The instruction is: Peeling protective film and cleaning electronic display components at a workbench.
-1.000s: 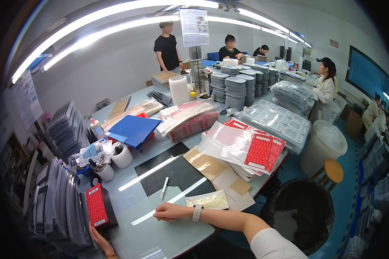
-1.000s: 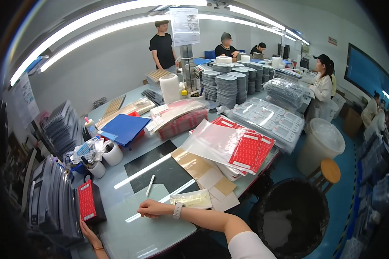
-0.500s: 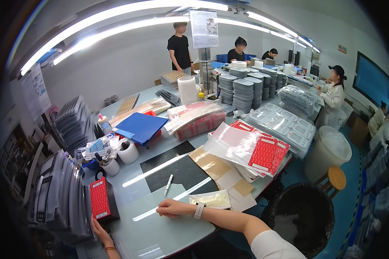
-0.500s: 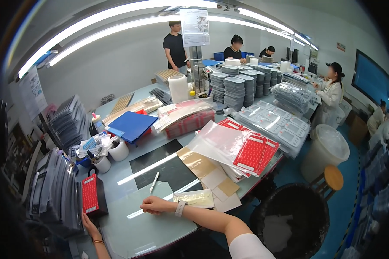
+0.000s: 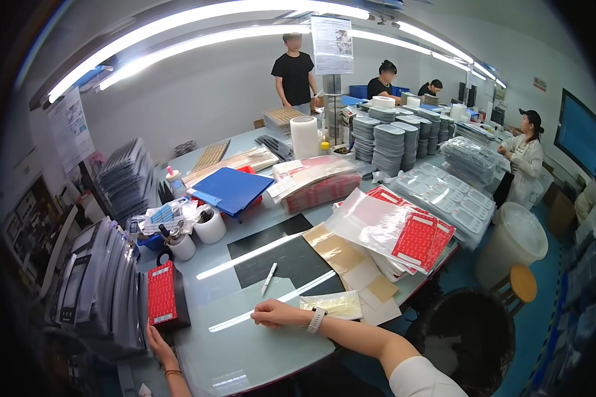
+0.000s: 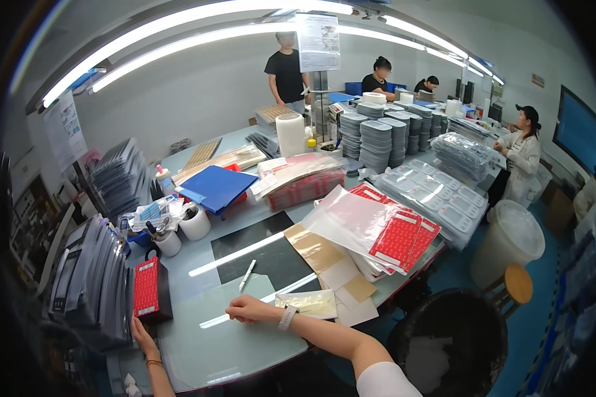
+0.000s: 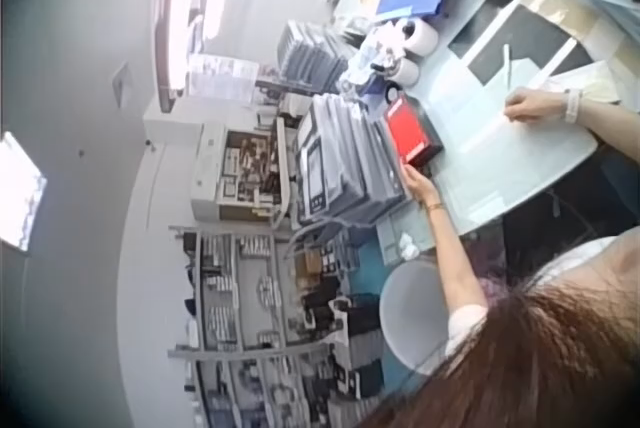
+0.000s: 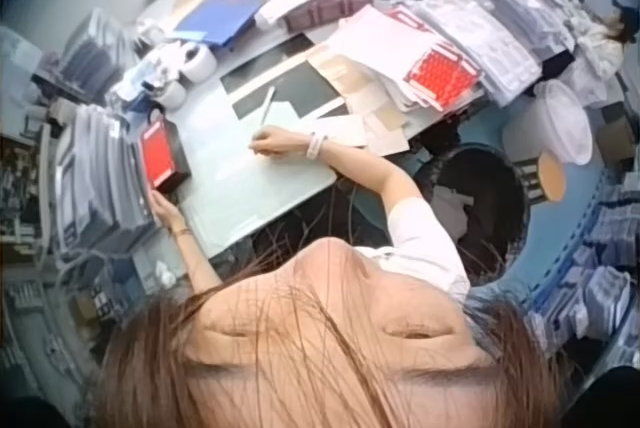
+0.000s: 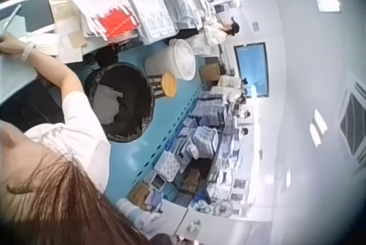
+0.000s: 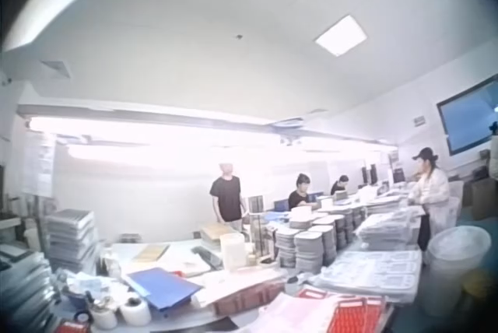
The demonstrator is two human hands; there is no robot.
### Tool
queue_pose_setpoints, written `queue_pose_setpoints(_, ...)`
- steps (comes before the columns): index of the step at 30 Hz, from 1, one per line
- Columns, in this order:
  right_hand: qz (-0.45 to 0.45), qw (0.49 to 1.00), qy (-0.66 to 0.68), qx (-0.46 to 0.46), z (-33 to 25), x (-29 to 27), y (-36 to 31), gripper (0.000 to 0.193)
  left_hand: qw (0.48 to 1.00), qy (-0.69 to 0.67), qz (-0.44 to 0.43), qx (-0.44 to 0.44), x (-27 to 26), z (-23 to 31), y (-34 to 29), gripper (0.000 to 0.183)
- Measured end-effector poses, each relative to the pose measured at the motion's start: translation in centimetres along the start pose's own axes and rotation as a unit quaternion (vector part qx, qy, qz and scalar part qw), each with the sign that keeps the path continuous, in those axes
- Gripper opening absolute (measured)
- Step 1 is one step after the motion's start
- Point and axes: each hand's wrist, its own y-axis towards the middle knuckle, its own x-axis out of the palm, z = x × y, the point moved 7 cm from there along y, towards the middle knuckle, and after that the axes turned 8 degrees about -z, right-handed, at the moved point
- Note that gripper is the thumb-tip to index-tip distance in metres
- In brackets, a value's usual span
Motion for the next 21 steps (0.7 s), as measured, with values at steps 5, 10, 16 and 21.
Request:
queue_pose_setpoints(5,-0.002,1.000,-0.004,-0.007,0.1,0.1,0.3,0.037,1.000,0.000,0.003,0.007,-0.6,-1.2,0.3,0.053)
queue_pose_setpoints(10,-0.003,1.000,-0.003,-0.004,0.5,-0.1,0.4,0.035,1.000,-0.014,0.004,0.005,-0.5,-1.9,0.4,0.053)
queue_pose_setpoints(16,0.004,1.000,-0.005,-0.001,0.5,-0.3,-0.3,0.036,1.000,-0.014,-0.011,0.017,-0.1,-2.1,0.0,0.053)
queue_pose_setpoints(21,-0.011,1.000,-0.006,0.006,0.7,0.5,0.6,0.037,0.998,-0.038,0.043,0.010,-4.0,-2.9,-3.3,0.049)
